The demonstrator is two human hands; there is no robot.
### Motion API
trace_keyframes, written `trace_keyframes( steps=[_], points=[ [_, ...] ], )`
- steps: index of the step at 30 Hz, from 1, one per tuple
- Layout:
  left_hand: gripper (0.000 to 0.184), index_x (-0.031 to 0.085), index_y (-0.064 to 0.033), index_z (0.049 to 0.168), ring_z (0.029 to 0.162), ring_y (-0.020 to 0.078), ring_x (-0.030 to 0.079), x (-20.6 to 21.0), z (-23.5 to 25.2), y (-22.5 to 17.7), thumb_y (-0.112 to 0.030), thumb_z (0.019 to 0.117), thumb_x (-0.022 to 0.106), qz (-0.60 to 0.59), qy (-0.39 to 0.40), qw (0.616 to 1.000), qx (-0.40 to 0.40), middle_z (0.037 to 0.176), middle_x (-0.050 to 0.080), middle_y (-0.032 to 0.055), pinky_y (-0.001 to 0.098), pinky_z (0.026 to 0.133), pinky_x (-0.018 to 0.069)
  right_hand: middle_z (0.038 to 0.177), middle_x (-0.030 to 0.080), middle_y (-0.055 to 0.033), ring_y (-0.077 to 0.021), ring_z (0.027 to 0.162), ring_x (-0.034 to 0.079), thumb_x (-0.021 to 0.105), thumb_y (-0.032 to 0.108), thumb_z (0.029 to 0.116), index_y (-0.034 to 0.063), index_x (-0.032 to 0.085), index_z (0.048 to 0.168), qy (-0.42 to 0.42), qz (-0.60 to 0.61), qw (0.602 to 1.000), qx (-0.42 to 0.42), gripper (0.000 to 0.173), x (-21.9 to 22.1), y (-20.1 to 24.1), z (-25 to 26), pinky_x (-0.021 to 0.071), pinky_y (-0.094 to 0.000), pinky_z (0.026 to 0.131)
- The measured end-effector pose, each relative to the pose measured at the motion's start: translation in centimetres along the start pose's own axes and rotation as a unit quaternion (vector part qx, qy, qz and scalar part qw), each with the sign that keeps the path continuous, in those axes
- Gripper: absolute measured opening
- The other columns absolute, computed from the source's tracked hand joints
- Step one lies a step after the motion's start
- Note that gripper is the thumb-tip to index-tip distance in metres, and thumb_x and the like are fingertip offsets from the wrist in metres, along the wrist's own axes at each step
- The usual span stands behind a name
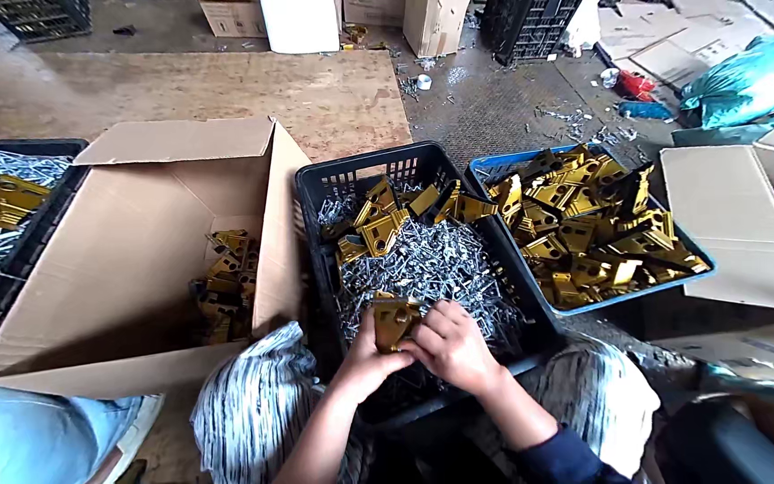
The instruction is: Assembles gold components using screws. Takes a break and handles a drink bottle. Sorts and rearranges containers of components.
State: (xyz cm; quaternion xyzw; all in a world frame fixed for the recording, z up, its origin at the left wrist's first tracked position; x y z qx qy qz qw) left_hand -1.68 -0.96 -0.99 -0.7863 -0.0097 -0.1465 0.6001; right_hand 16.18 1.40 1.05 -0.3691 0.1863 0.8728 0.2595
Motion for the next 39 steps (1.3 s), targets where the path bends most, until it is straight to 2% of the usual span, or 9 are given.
trace_keyframes(
  steps=[4, 8, 13, 18, 24, 30, 33, 37, 39],
  points=[
    [0.104, 0.019, -0.0040, 0.153, 0.102, 0.0187, 0.070, -0.3, -0.5, 0.5, 0.000, 0.0689, 0.080, 0.001, 0.025, 1.000, -0.010, 0.123, 0.063, 0.0126, 0.0345, 0.082, 0.0623, 0.090, 0.067, -0.0107, -0.0257, 0.092, 0.065, 0.061, 0.046, 0.1015, 0.0097, 0.064, 0.092, -0.042, 0.063, 0.996, 0.041, 0.038, 1.0, -0.1, -0.7, 0.0541, -0.0379, 0.081],
    [0.103, 0.012, -0.0087, 0.154, 0.072, 0.0163, 0.067, -0.5, -0.4, 0.8, 0.002, 0.0732, 0.075, -0.065, 0.054, 0.995, -0.052, 0.105, 0.063, 0.0104, 0.0293, 0.060, 0.0583, 0.134, 0.061, -0.0233, -0.0237, 0.123, 0.064, 0.074, 0.044, 0.0923, -0.0091, 0.054, 0.136, -0.004, 0.341, 0.917, 0.207, 0.072, 2.7, -0.7, -1.2, 0.0590, -0.0394, 0.099],
    [0.106, 0.007, -0.0138, 0.156, 0.073, 0.0159, 0.067, -1.4, -0.5, 1.7, 0.003, 0.0745, 0.072, -0.104, 0.034, 0.988, -0.105, 0.099, 0.062, 0.0080, 0.0285, 0.061, 0.0586, 0.118, 0.072, -0.0134, -0.0157, 0.106, 0.073, 0.082, 0.024, 0.0869, -0.0076, 0.062, 0.126, 0.044, 0.463, 0.841, 0.277, 0.054, 4.2, -1.4, -0.3, 0.0628, -0.0350, 0.093],
    [0.054, 0.035, -0.0065, 0.143, 0.070, 0.0156, 0.065, -4.5, 0.5, -2.3, 0.002, 0.0958, 0.060, -0.163, -0.259, 0.952, -0.013, 0.093, 0.062, 0.0099, 0.0306, 0.062, 0.0587, 0.126, 0.067, -0.0184, -0.0336, 0.118, 0.064, 0.063, 0.043, 0.0995, 0.0089, 0.060, 0.141, 0.216, 0.214, 0.884, 0.356, 0.054, 7.8, -6.2, 4.3, 0.0508, -0.0537, 0.101],
    [0.084, 0.000, -0.0149, 0.162, 0.132, 0.0214, 0.055, -11.6, 0.8, -5.9, -0.010, 0.1010, 0.058, -0.105, -0.487, 0.842, 0.206, 0.158, 0.037, 0.0147, 0.0412, 0.102, 0.0517, 0.136, 0.059, -0.0222, -0.0435, 0.132, 0.050, 0.064, 0.024, 0.0981, 0.0165, 0.068, 0.132, 0.352, -0.081, 0.873, 0.327, 0.035, 13.1, -9.1, 8.5, 0.0402, -0.0656, 0.102],
    [0.092, 0.014, 0.0008, 0.160, 0.145, 0.0247, 0.042, -8.7, 1.9, -3.5, -0.023, 0.0893, 0.067, 0.144, -0.320, 0.908, 0.228, 0.161, 0.032, 0.0216, 0.0373, 0.112, 0.0446, 0.117, 0.070, -0.0152, -0.0361, 0.115, 0.062, 0.057, 0.030, 0.1043, 0.0120, 0.072, 0.121, 0.220, 0.074, 0.926, 0.297, 0.028, 8.3, -8.6, 11.3, 0.0434, -0.0648, 0.095],
    [0.103, 0.004, 0.0016, 0.161, 0.146, 0.0250, 0.039, -6.9, 2.8, -2.8, -0.031, 0.0898, 0.071, 0.203, -0.256, 0.906, 0.270, 0.162, 0.031, 0.0220, 0.0394, 0.116, 0.0399, 0.079, 0.060, -0.0066, -0.0166, 0.072, 0.059, 0.053, 0.018, 0.1049, 0.0040, 0.066, 0.095, 0.249, 0.327, 0.879, 0.241, 0.022, 5.0, -6.4, 11.6, 0.0503, -0.0399, 0.067],
    [0.109, -0.008, 0.0028, 0.156, 0.116, 0.0190, 0.065, -5.5, 3.9, -2.8, -0.011, 0.0869, 0.075, 0.076, -0.190, 0.926, 0.318, 0.134, 0.058, 0.0148, 0.0362, 0.098, 0.0576, 0.062, 0.049, 0.0067, -0.0006, 0.057, 0.046, 0.046, 0.018, 0.1058, 0.0090, 0.062, 0.078, 0.220, 0.468, 0.814, 0.264, 0.034, 4.5, -4.6, 10.0, 0.0390, -0.0213, 0.055],
    [0.111, -0.007, 0.0018, 0.155, 0.108, 0.0206, 0.070, -4.4, 4.0, -2.8, 0.002, 0.0815, 0.076, 0.012, -0.186, 0.926, 0.327, 0.123, 0.064, 0.0138, 0.0373, 0.094, 0.0603, 0.067, 0.058, 0.0057, -0.0005, 0.060, 0.055, 0.042, 0.015, 0.1049, 0.0060, 0.067, 0.087, 0.142, 0.523, 0.765, 0.347, 0.031, 4.7, -4.4, 8.5, 0.0492, -0.0204, 0.059]
  ],
)
Point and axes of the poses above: each hand's wrist, its own z-axis towards the middle knuckle, its own x-axis out of the palm, y = z × x, the point moved 1 cm from there along z, towards the middle knuckle
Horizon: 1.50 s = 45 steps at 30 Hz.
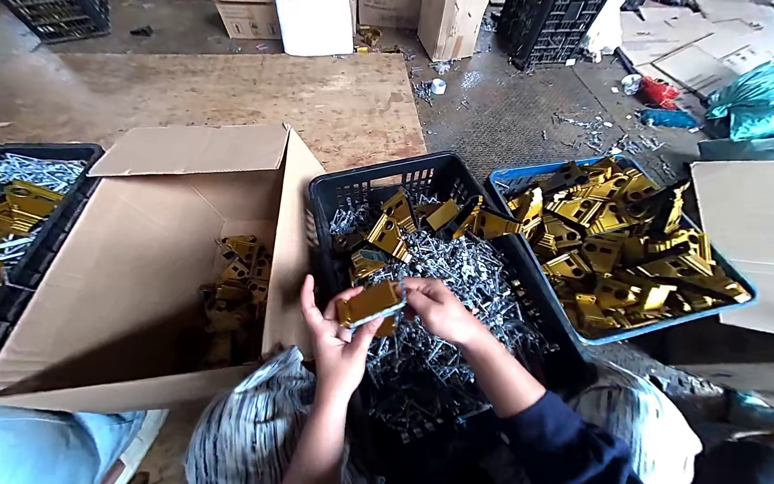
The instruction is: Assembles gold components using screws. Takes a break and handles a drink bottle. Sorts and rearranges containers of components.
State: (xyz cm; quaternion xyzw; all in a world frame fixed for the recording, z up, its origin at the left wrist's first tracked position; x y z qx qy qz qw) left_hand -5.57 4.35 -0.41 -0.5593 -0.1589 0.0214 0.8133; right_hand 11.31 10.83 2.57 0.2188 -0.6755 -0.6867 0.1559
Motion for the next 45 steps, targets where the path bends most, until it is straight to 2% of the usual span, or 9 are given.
trace_keyframes(
  steps=[4, 7, 13, 18, 21, 25, 34, 39, 45],
  points=[
    [0.080, 0.020, 0.0076, 0.150, 0.100, 0.0150, 0.070, 1.5, -1.2, 1.1, 0.004, 0.0870, 0.069, -0.026, -0.045, 0.997, -0.057, 0.115, 0.069, 0.0123, 0.0281, 0.084, 0.0594, 0.088, 0.069, -0.0027, -0.0057, 0.064, 0.059, 0.042, 0.010, 0.1055, 0.0001, 0.072, 0.115, -0.173, 0.122, 0.975, 0.062, 0.033, -0.9, -1.5, -2.7, 0.0532, -0.0234, 0.061],
    [0.062, 0.036, 0.0077, 0.144, 0.104, 0.0134, 0.069, 1.9, -1.7, 2.0, -0.001, 0.0918, 0.067, -0.004, -0.069, 0.989, -0.130, 0.117, 0.069, 0.0122, 0.0280, 0.089, 0.0578, 0.075, 0.069, 0.0003, -0.0037, 0.057, 0.058, 0.059, 0.005, 0.0977, 0.0007, 0.075, 0.104, -0.262, 0.028, 0.963, 0.063, 0.018, -3.5, -2.9, -5.2, 0.0519, -0.0214, 0.056],
    [0.039, 0.068, -0.0092, 0.131, 0.120, 0.0332, 0.065, 3.6, -3.3, 2.4, -0.008, 0.0916, 0.067, 0.418, 0.135, 0.884, 0.159, 0.132, 0.066, 0.0167, 0.0493, 0.103, 0.0521, 0.079, 0.068, -0.0021, -0.0091, 0.060, 0.064, 0.060, 0.003, 0.0965, -0.0010, 0.059, 0.129, -0.231, 0.062, 0.967, 0.086, 0.032, -6.0, -2.6, -10.0, 0.0583, -0.0254, 0.058],
    [0.044, 0.058, 0.0052, 0.133, 0.121, 0.0290, 0.065, 5.0, -4.2, 2.6, -0.006, 0.0916, 0.067, 0.323, 0.123, 0.925, 0.159, 0.135, 0.063, 0.0217, 0.0424, 0.103, 0.0530, 0.067, 0.064, 0.0090, 0.0032, 0.051, 0.048, 0.060, 0.007, 0.0991, 0.0017, 0.075, 0.112, -0.277, 0.009, 0.961, -0.016, 0.021, -5.9, -3.3, -12.3, 0.0417, -0.0159, 0.049],
    [0.069, 0.026, 0.0105, 0.146, 0.112, 0.0179, 0.069, 5.2, -3.7, 1.8, -0.003, 0.0925, 0.067, 0.079, 0.080, 0.993, -0.036, 0.131, 0.064, 0.0167, 0.0322, 0.094, 0.0585, 0.098, 0.076, 0.0051, 0.0080, 0.072, 0.060, 0.059, 0.007, 0.0992, 0.0020, 0.075, 0.114, -0.221, -0.069, 0.963, -0.139, 0.022, -5.9, -3.0, -13.1, 0.0513, -0.0126, 0.066],
    [0.048, 0.041, 0.0018, 0.149, 0.116, 0.0182, 0.065, 4.7, -3.6, 1.1, -0.013, 0.1046, 0.049, -0.041, 0.133, 0.967, -0.215, 0.131, 0.064, 0.0114, 0.0361, 0.099, 0.0562, 0.100, 0.076, 0.0013, 0.0101, 0.072, 0.055, 0.059, 0.013, 0.1001, 0.0023, 0.076, 0.112, -0.170, -0.120, 0.952, -0.224, 0.024, -5.7, -1.8, -12.8, 0.0474, -0.0109, 0.065],
    [0.056, 0.040, 0.0067, 0.151, 0.125, 0.0179, 0.062, 4.6, -4.7, 1.0, -0.013, 0.1014, 0.057, 0.040, 0.242, 0.952, -0.181, 0.142, 0.060, 0.0142, 0.0331, 0.106, 0.0521, 0.103, 0.079, -0.0043, -0.0059, 0.088, 0.072, 0.059, 0.021, 0.1012, 0.0083, 0.079, 0.110, -0.121, -0.220, 0.945, -0.209, 0.025, -4.5, -4.1, -11.9, 0.0591, -0.0285, 0.081],
    [0.046, 0.046, 0.0054, 0.147, 0.120, 0.0137, 0.064, 4.8, -5.0, 0.7, -0.012, 0.1046, 0.052, 0.023, 0.215, 0.950, -0.225, 0.136, 0.065, 0.0098, 0.0306, 0.104, 0.0528, 0.101, 0.077, -0.0038, 0.0017, 0.083, 0.066, 0.059, 0.016, 0.1011, 0.0029, 0.077, 0.111, -0.111, -0.143, 0.955, -0.235, 0.024, -4.2, -4.1, -12.0, 0.0554, -0.0199, 0.079],
    [0.045, 0.048, 0.0073, 0.145, 0.125, 0.0118, 0.061, 5.0, -5.5, 1.4, -0.017, 0.1070, 0.046, 0.065, 0.212, 0.957, -0.187, 0.138, 0.062, 0.0135, 0.0288, 0.109, 0.0481, 0.094, 0.079, 0.0002, -0.0085, 0.076, 0.068, 0.058, 0.030, 0.1020, 0.0216, 0.080, 0.113, -0.130, -0.290, 0.924, -0.214, 0.026, -3.4, -5.2, -11.8, 0.0500, -0.0374, 0.077]
  ],
)
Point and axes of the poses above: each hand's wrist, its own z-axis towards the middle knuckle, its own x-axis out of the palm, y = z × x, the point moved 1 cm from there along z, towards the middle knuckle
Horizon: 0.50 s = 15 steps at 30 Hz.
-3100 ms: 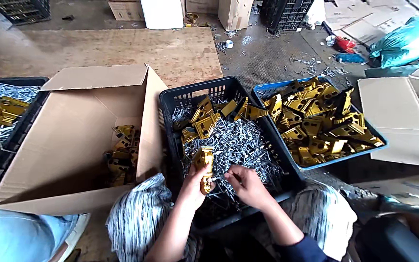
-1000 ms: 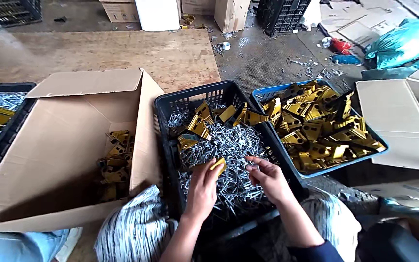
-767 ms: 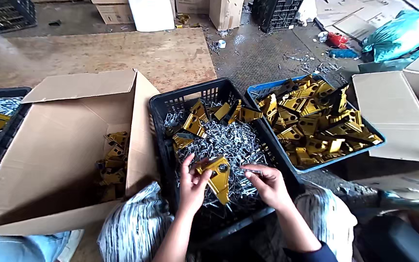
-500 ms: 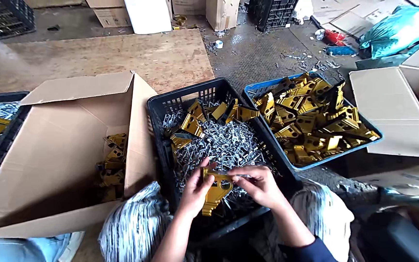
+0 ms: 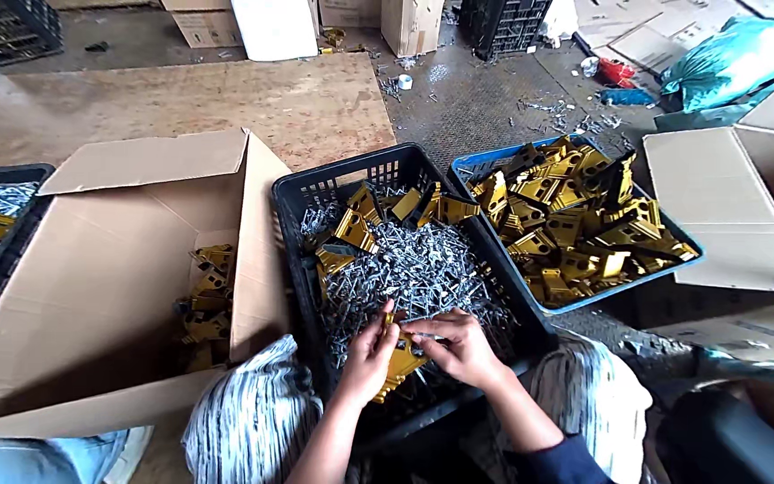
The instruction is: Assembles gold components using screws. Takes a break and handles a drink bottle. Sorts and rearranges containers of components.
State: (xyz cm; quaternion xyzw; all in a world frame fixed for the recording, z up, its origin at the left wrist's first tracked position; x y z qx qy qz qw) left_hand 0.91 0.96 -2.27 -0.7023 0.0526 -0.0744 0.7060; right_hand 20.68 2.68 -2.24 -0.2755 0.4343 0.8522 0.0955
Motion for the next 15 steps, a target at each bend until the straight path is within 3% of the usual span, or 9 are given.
trace_keyframes(
  steps=[2, 4, 7, 10, 12, 13, 15],
  points=[
    [0.043, 0.051, 0.0075, 0.143, 0.125, 0.0101, 0.060, 0.0, 0.0, 0.0, -0.016, 0.1085, 0.040, 0.008, -0.015, 1.000, 0.007, 0.137, 0.063, 0.0139, 0.0272, 0.110, 0.0466, 0.095, 0.079, 0.0005, -0.0100, 0.077, 0.069, 0.058, 0.032, 0.1020, 0.0241, 0.080, 0.115, 0.001, -0.017, 1.000, 0.005, 0.026, 0.3, 0.2, -0.2, 0.0507, -0.0400, 0.078],
    [0.041, 0.055, 0.0069, 0.139, 0.118, 0.0086, 0.064, -0.2, 0.1, 0.0, -0.014, 0.1071, 0.042, 0.027, -0.041, 0.999, 0.018, 0.130, 0.067, 0.0129, 0.0257, 0.105, 0.0496, 0.095, 0.078, -0.0033, -0.0111, 0.078, 0.068, 0.059, 0.033, 0.1013, 0.0204, 0.078, 0.120, 0.018, 0.011, 1.000, 0.017, 0.029, 0.3, 0.5, -0.2, 0.0512, -0.0377, 0.077],
    [0.040, 0.054, 0.0068, 0.140, 0.111, 0.0113, 0.068, -1.0, 0.4, -0.5, -0.012, 0.1065, 0.042, 0.046, -0.078, 0.995, 0.033, 0.121, 0.071, 0.0102, 0.0278, 0.099, 0.0538, 0.096, 0.069, -0.0074, -0.0043, 0.081, 0.060, 0.052, 0.026, 0.1034, 0.0066, 0.068, 0.135, 0.061, 0.104, 0.990, 0.070, 0.041, -0.7, 0.5, 0.0, 0.0514, -0.0212, 0.074],
    [0.041, 0.052, 0.0092, 0.140, 0.108, 0.0142, 0.070, -1.4, 0.4, -0.8, -0.009, 0.1062, 0.040, 0.043, -0.069, 0.995, 0.062, 0.117, 0.073, 0.0100, 0.0297, 0.097, 0.0566, 0.110, 0.067, -0.0064, -0.0004, 0.094, 0.058, 0.048, 0.019, 0.1048, 0.0063, 0.067, 0.135, 0.065, 0.167, 0.976, 0.121, 0.038, -0.8, -0.1, 0.0, 0.0485, -0.0159, 0.082],
    [0.042, 0.049, 0.0100, 0.143, 0.107, 0.0141, 0.070, -1.3, 0.4, -1.1, -0.010, 0.1079, 0.035, 0.006, -0.030, 0.997, 0.066, 0.117, 0.073, 0.0097, 0.0311, 0.099, 0.0561, 0.130, 0.063, -0.0092, -0.0036, 0.109, 0.060, 0.052, 0.033, 0.1051, 0.0022, 0.062, 0.140, 0.063, 0.239, 0.963, 0.111, 0.047, -0.5, -0.3, -0.1, 0.0531, -0.0192, 0.089],
    [0.043, 0.049, 0.0098, 0.142, 0.108, 0.0136, 0.069, -1.3, 0.4, -1.3, -0.010, 0.1081, 0.032, -0.017, -0.010, 0.998, 0.066, 0.118, 0.072, 0.0091, 0.0317, 0.100, 0.0558, 0.141, 0.058, -0.0124, -0.0085, 0.118, 0.060, 0.053, 0.043, 0.1049, -0.0021, 0.055, 0.145, 0.071, 0.292, 0.949, 0.099, 0.060, -0.2, -0.3, -0.1, 0.0542, -0.0252, 0.097],
    [0.043, 0.052, 0.0092, 0.140, 0.112, 0.0118, 0.068, -1.1, 0.3, -1.6, -0.012, 0.1084, 0.031, -0.053, 0.004, 0.996, 0.069, 0.122, 0.071, 0.0085, 0.0313, 0.103, 0.0538, 0.149, 0.056, -0.0125, -0.0166, 0.132, 0.058, 0.057, 0.055, 0.1005, -0.0066, 0.045, 0.150, 0.076, 0.412, 0.904, 0.088, 0.079, 0.8, 0.1, -0.1, 0.0505, -0.0359, 0.110]
  ],
)
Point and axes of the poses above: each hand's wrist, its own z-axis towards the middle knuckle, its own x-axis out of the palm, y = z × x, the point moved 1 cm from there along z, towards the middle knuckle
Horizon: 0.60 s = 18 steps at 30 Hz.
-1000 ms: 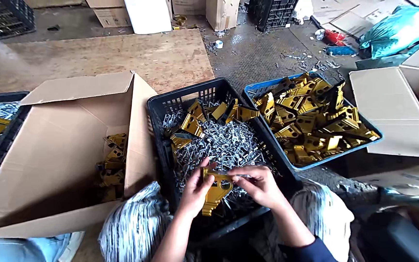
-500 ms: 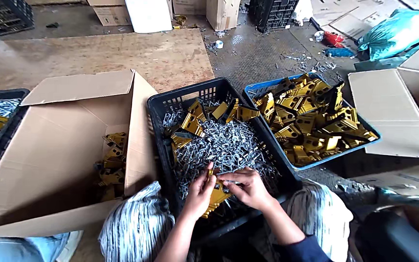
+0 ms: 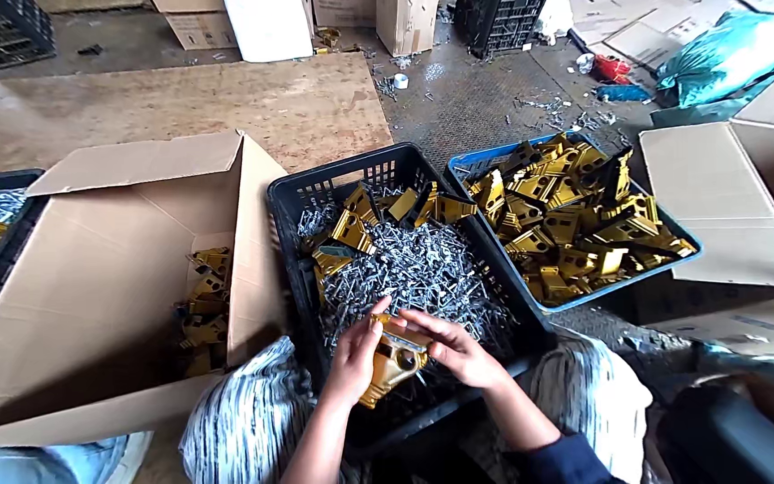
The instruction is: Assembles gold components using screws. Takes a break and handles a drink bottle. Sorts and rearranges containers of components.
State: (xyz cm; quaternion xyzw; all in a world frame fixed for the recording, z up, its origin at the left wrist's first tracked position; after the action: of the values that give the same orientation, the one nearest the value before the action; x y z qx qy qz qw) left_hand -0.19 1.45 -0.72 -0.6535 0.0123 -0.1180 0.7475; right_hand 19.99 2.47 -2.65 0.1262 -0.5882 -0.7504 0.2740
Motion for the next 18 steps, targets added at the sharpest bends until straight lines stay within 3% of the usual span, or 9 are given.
trace_keyframes(
  steps=[4, 5, 7, 9, 12, 13, 15, 16, 18],
  points=[
    [0.059, 0.052, 0.0087, 0.142, 0.140, 0.0157, 0.048, 0.5, -0.1, 0.7, -0.037, 0.1113, 0.029, -0.006, 0.030, 0.999, 0.019, 0.149, 0.053, 0.0144, 0.0346, 0.119, 0.0378, 0.150, 0.052, -0.0150, -0.0229, 0.137, 0.053, 0.078, 0.059, 0.0821, -0.0047, 0.031, 0.152, 0.000, 0.133, 0.991, -0.017, 0.106, 1.5, -0.6, 0.7, 0.0440, -0.0415, 0.115],
    [0.067, 0.052, 0.0066, 0.143, 0.145, 0.0192, 0.041, 0.6, -0.1, 1.1, -0.047, 0.1102, 0.028, 0.008, 0.040, 0.999, 0.025, 0.155, 0.045, 0.0161, 0.0374, 0.122, 0.0326, 0.147, 0.054, -0.0151, -0.0220, 0.133, 0.056, 0.081, 0.059, 0.0794, -0.0059, 0.030, 0.151, 0.002, 0.134, 0.991, -0.021, 0.109, 1.6, -0.6, 0.8, 0.0466, -0.0409, 0.113],
    [0.072, 0.056, -0.0018, 0.142, 0.145, 0.0194, 0.038, 0.6, -0.1, 1.7, -0.058, 0.1071, 0.026, 0.042, 0.034, 0.998, 0.027, 0.158, 0.037, 0.0170, 0.0370, 0.121, 0.0335, 0.139, 0.060, -0.0119, -0.0183, 0.124, 0.062, 0.086, 0.048, 0.0780, -0.0054, 0.030, 0.150, -0.008, 0.147, 0.989, -0.023, 0.106, 2.2, -0.5, 0.7, 0.0516, -0.0389, 0.107],
    [0.062, 0.064, -0.0078, 0.136, 0.132, 0.0156, 0.049, 0.6, 0.1, 2.0, -0.051, 0.1084, 0.030, 0.075, 0.009, 0.996, 0.047, 0.150, 0.046, 0.0176, 0.0336, 0.113, 0.0408, 0.136, 0.059, -0.0112, -0.0187, 0.122, 0.062, 0.089, 0.036, 0.0769, -0.0049, 0.027, 0.151, -0.027, 0.140, 0.990, -0.021, 0.105, 2.4, -0.3, 0.3, 0.0535, -0.0401, 0.105],
    [0.046, 0.060, -0.0152, 0.144, 0.131, 0.0190, 0.047, 0.0, 0.3, 1.9, -0.033, 0.1078, 0.037, 0.186, 0.032, 0.981, 0.037, 0.158, 0.030, 0.0207, 0.0349, 0.110, 0.0428, 0.122, 0.064, -0.0124, -0.0173, 0.111, 0.067, 0.092, 0.036, 0.0711, -0.0070, 0.034, 0.149, -0.088, -0.078, 0.993, -0.035, 0.106, 1.7, 0.4, 0.0, 0.0605, -0.0368, 0.094],
    [0.048, 0.055, -0.0122, 0.148, 0.130, 0.0190, 0.051, -0.2, 0.3, 1.6, -0.031, 0.1055, 0.044, 0.215, 0.036, 0.976, 0.017, 0.158, 0.033, 0.0200, 0.0341, 0.106, 0.0473, 0.120, 0.066, -0.0143, -0.0162, 0.110, 0.068, 0.091, 0.040, 0.0692, -0.0081, 0.040, 0.145, -0.099, -0.192, 0.975, -0.050, 0.103, 1.4, 0.4, 0.0, 0.0608, -0.0348, 0.093],
    [0.064, 0.046, 0.0004, 0.149, 0.119, 0.0170, 0.064, -0.2, 0.0, 1.2, -0.036, 0.0988, 0.061, 0.173, 0.049, 0.982, -0.048, 0.142, 0.058, 0.0155, 0.0332, 0.096, 0.0571, 0.120, 0.069, -0.0176, -0.0194, 0.110, 0.069, 0.090, 0.045, 0.0663, -0.0053, 0.050, 0.138, -0.103, -0.356, 0.925, -0.079, 0.097, 1.3, 0.1, -0.2, 0.0606, -0.0383, 0.093],
    [0.074, 0.044, 0.0029, 0.148, 0.112, 0.0166, 0.069, 0.0, -0.1, 1.2, -0.036, 0.0913, 0.073, 0.142, 0.063, 0.985, -0.080, 0.132, 0.066, 0.0132, 0.0342, 0.092, 0.0606, 0.118, 0.070, -0.0173, -0.0224, 0.109, 0.069, 0.089, 0.045, 0.0649, -0.0020, 0.054, 0.137, -0.099, -0.413, 0.901, -0.092, 0.092, 1.5, 0.0, -0.3, 0.0605, -0.0415, 0.092],
    [0.072, 0.051, 0.0009, 0.140, 0.099, 0.0130, 0.073, 0.5, -0.6, 1.6, -0.024, 0.0807, 0.084, 0.125, 0.081, 0.983, -0.108, 0.114, 0.073, 0.0071, 0.0321, 0.087, 0.0628, 0.119, 0.070, -0.0153, -0.0282, 0.110, 0.068, 0.088, 0.040, 0.0641, 0.0051, 0.056, 0.138, -0.075, -0.483, 0.867, -0.097, 0.088, 2.3, -0.1, -0.4, 0.0581, -0.0479, 0.092]
  ],
)
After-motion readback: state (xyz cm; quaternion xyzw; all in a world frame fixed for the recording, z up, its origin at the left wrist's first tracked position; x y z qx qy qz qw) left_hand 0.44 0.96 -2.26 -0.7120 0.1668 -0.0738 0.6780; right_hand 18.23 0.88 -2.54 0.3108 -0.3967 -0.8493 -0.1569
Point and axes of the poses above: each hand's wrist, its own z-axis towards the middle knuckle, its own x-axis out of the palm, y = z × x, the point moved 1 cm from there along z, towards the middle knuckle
